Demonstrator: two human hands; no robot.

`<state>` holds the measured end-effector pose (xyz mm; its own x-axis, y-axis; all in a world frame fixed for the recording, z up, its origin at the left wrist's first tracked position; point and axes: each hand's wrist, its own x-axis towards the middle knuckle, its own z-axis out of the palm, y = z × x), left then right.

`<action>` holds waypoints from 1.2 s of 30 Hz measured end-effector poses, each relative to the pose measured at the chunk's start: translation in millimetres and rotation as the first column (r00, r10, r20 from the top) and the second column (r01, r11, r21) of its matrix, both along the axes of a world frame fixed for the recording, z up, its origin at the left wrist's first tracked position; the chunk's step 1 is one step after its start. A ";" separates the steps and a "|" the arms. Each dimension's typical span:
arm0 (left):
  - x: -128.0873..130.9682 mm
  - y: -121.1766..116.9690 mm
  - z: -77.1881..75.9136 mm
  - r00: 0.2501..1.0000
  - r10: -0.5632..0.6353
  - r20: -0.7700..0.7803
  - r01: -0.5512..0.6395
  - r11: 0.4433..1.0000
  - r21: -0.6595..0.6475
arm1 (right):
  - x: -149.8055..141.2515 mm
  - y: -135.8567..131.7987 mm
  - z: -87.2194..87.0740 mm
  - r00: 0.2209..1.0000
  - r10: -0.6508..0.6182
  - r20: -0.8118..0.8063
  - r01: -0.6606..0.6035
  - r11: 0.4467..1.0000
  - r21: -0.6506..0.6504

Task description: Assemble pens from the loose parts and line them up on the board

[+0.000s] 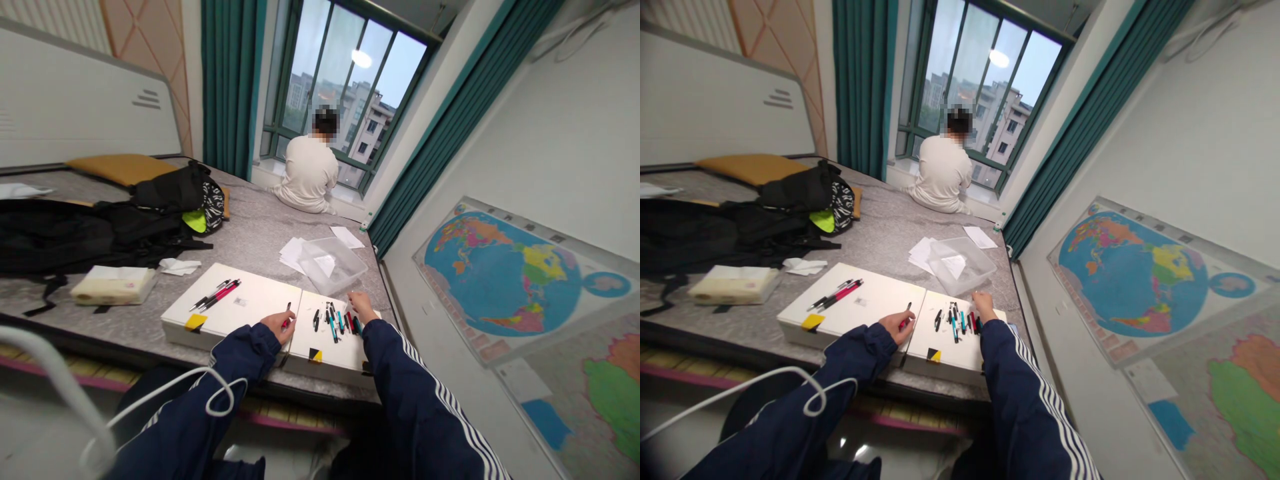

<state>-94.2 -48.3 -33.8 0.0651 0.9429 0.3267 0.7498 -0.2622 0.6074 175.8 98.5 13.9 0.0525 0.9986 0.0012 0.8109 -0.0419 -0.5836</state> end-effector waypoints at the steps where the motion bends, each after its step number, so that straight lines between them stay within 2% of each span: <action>1: 0.0 0.0 -0.2 1.000 0.002 -0.006 -0.002 1.000 0.001 | -0.3 -1.5 1.1 0.998 -0.037 -0.059 0.036 0.999 -0.018; 4: 0.0 0.4 -2.6 1.000 0.009 -0.009 -0.009 1.000 -0.003 | -5.3 -5.2 6.3 0.963 -0.124 -0.240 0.109 0.991 -0.075; 9: -0.1 2.7 -7.2 0.996 0.011 0.084 -0.012 1.000 0.014 | -31.0 -17.6 18.1 0.871 -0.106 -0.480 0.061 0.992 -0.108; 10: -0.4 3.1 -7.1 0.994 0.001 0.112 -0.003 1.000 0.018 | -38.1 -22.3 19.3 0.832 -0.088 -0.548 0.029 0.993 -0.116; 13: -2.4 3.6 -4.8 0.986 -0.026 0.163 0.025 1.000 0.011 | -58.8 -40.3 16.6 0.631 -0.063 -0.773 -0.086 0.985 -0.150; 15: -4.9 3.5 -2.9 0.982 -0.057 0.177 0.059 0.998 -0.006 | -69.9 -53.2 9.0 0.578 -0.064 -0.814 -0.122 0.979 -0.164; 17: -7.5 3.3 -2.0 0.975 -0.093 0.201 0.101 0.994 -0.033 | -78.1 -64.7 -1.8 0.615 -0.028 -0.788 -0.146 0.978 -0.148; 19: -9.7 3.4 -2.0 0.969 -0.113 0.220 0.130 0.989 -0.066 | -83.6 -73.6 -12.7 0.719 0.037 -0.694 -0.147 0.984 -0.100; 22: -11.2 4.3 -2.3 0.968 -0.103 0.227 0.134 0.983 -0.125 | -86.6 -81.6 -23.5 0.915 0.116 -0.386 -0.111 0.993 0.035; 24: -11.1 5.0 -1.6 0.970 -0.083 0.227 0.121 0.980 -0.159 | -85.3 -83.9 -25.6 0.976 0.151 -0.156 -0.132 0.984 0.122; 26: -10.8 5.7 -0.4 0.974 -0.075 0.212 0.116 0.976 -0.186 | -81.9 -83.5 -24.3 0.982 0.187 -0.005 -0.184 0.971 0.149; 29: -10.2 6.4 0.1 0.982 -0.071 0.174 0.109 0.970 -0.218 | -74.1 -75.0 -17.4 0.975 0.210 0.069 -0.218 0.968 0.125; 33: -9.1 7.8 -3.4 0.990 -0.047 0.136 0.075 0.976 -0.206 | -62.4 -50.6 -2.2 0.984 0.180 0.013 -0.180 0.970 0.161; 36: -7.0 9.3 -6.8 0.993 -0.012 0.117 0.033 0.983 -0.178 | -54.3 -34.9 6.7 0.979 0.153 -0.135 -0.136 0.982 0.128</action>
